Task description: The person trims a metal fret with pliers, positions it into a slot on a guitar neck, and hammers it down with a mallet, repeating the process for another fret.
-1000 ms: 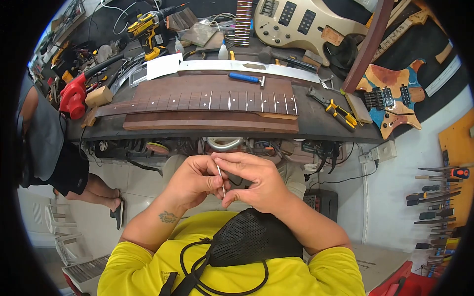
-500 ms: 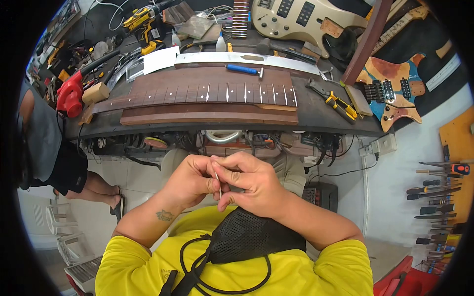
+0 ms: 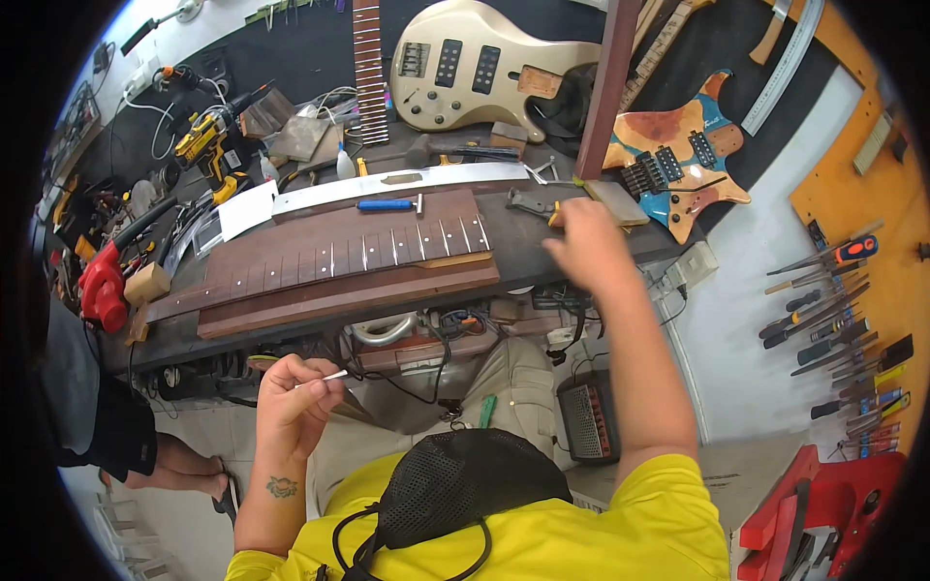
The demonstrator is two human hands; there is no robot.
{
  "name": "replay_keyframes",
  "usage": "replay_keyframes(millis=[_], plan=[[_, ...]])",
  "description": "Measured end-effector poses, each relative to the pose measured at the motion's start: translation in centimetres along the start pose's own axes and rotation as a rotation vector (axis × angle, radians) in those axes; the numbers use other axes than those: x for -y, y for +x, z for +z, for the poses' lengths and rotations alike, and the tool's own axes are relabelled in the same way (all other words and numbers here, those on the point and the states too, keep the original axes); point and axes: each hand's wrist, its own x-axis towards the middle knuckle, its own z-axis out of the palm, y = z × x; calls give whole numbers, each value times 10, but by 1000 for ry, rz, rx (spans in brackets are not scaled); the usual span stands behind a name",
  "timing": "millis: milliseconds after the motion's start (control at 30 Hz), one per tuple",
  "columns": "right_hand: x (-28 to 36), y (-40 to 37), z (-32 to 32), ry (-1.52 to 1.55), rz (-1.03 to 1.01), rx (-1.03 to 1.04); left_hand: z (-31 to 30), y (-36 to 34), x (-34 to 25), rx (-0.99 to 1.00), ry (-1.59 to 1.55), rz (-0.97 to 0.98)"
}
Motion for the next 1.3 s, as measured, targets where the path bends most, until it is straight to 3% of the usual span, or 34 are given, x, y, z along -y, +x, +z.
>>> replay_keyframes(millis=[67, 133, 200, 300, 367, 400, 467, 533, 600, 667, 733, 800, 933, 1000, 1067, 1267, 1300], plan=[[-46, 16, 5, -125, 76, 211, -3, -5, 3, -111, -108, -29], [-56, 22, 5, -99, 96, 227, -1, -5, 6, -131, -108, -35], [-58, 30, 6, -75, 92, 258, 15, -2, 5, -167, -122, -242], [-55, 18, 7, -104, -16, 198, 23, -4, 12, -119, -159, -272], [-59, 5, 14, -153, -119, -116, 32, -3, 13, -121, -103, -273], [-67, 0, 19, -145, -135, -104, 31, -1, 14, -141, -109, -267], [-71, -15, 26, 90, -42, -351, 26, 5, 13, -151, 33, -188], [-46, -48, 15, 765, 248, -184, 35, 8, 9, -179, 81, -116], [0, -81, 7, 1222, 42, -142, 49, 14, -2, -93, 260, -20], [56, -105, 3, 1627, 69, -25, 67, 18, -15, -20, 297, -46], [72, -124, 14, 1657, 69, 89, 86, 20, -19, 37, 549, 129], [84, -132, 27, 1577, -17, 158, 99, 27, -19, 75, 576, 212], [97, -136, 39, 1349, -198, 126, 119, 31, -29, 84, 842, 491], [104, -138, 31, 1228, -131, 151, 125, 31, -32, 90, 921, 564], [109, -137, 29, 1238, -61, 176, 128, 32, -35, 179, 1079, 800], [113, -138, 32, 1236, -65, 247, 128, 30, -39, 184, 1140, 740], [109, -138, 38, 1223, -167, 234, 127, 30, -39, 175, 1149, 734]])
